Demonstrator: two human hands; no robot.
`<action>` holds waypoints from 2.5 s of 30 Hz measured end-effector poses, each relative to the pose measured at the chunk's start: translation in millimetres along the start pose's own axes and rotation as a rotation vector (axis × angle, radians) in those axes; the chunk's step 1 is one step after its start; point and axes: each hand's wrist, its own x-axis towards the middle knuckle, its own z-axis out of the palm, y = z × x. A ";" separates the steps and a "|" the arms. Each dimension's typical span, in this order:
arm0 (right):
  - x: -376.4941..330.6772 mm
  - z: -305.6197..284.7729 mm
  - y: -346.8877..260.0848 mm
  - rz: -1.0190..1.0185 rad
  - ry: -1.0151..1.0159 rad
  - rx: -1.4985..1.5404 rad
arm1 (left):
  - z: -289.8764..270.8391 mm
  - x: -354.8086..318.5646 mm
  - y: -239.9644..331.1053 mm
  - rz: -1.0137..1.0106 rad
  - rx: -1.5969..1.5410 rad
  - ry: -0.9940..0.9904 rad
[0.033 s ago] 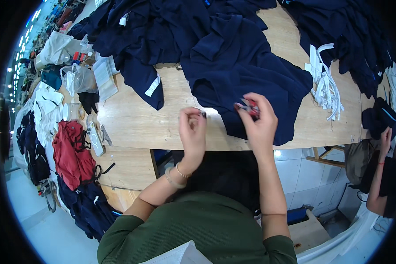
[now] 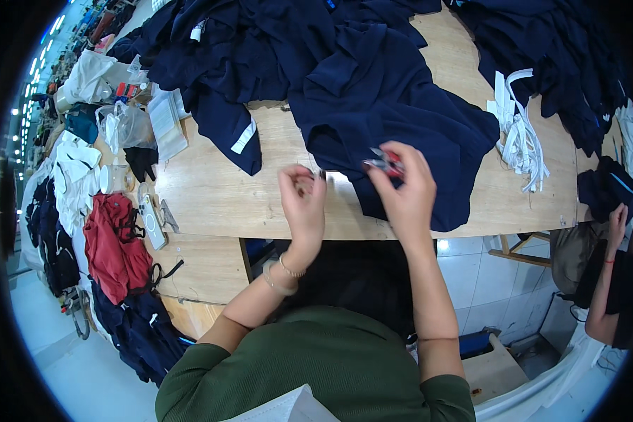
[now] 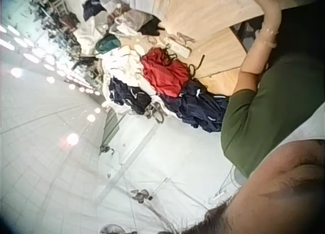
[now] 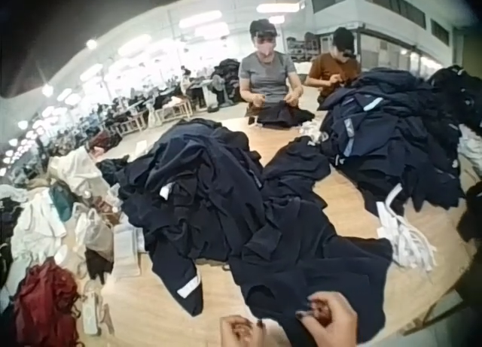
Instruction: Trimming loose threads from blue garments using small scissors.
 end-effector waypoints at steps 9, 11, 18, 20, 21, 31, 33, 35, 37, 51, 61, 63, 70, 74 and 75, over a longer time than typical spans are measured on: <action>33.7 31.4 27.5 -0.072 0.174 0.104 | 5.7 43.0 -5.3 0.470 0.342 0.078; 24.8 0.9 20.8 -0.118 0.211 0.045 | -1.8 32.0 -0.7 0.572 0.354 0.092; -3.5 -39.1 20.9 -0.176 0.126 0.106 | 0.8 10.9 21.6 0.609 0.126 -0.039; 6.2 -41.2 12.6 -0.082 0.033 0.238 | -7.2 14.6 44.2 0.465 0.243 -0.417; 11.9 -43.2 9.4 0.009 -0.064 0.367 | -7.3 17.9 46.6 0.469 0.240 -0.427; 62.8 -31.4 -20.9 0.155 -0.268 0.499 | -33.5 36.6 66.7 -0.457 -0.596 -0.753; 67.5 -27.5 -21.3 0.169 -0.351 0.542 | -32.7 37.1 75.1 -0.520 -0.524 -0.734; 71.7 -20.8 -17.6 0.127 -0.428 0.498 | -29.9 37.6 77.1 -0.581 -0.448 -0.710; 71.9 -15.0 -19.4 0.083 -0.502 0.448 | -26.0 37.4 70.1 -0.530 -0.561 -0.740; 30.6 -20.5 -47.4 -0.124 -0.079 0.198 | -20.3 31.7 77.4 -0.556 -0.851 -0.622; 20.9 8.0 -62.4 -0.187 0.115 0.008 | 0.0 20.1 66.7 0.080 -0.278 -0.439; 24.4 2.4 -60.4 -0.169 0.067 0.035 | -0.7 19.8 66.9 0.030 -0.323 -0.443; 26.0 -32.8 -48.9 0.348 -0.163 0.737 | -2.1 25.0 68.1 -0.351 -0.724 -0.449; 23.2 -40.3 -37.1 0.249 -0.060 0.559 | -6.1 24.7 68.0 -0.455 -0.866 -0.500; 21.4 -40.1 -33.5 0.250 -0.057 0.556 | -5.2 24.0 71.5 -0.475 -0.860 -0.491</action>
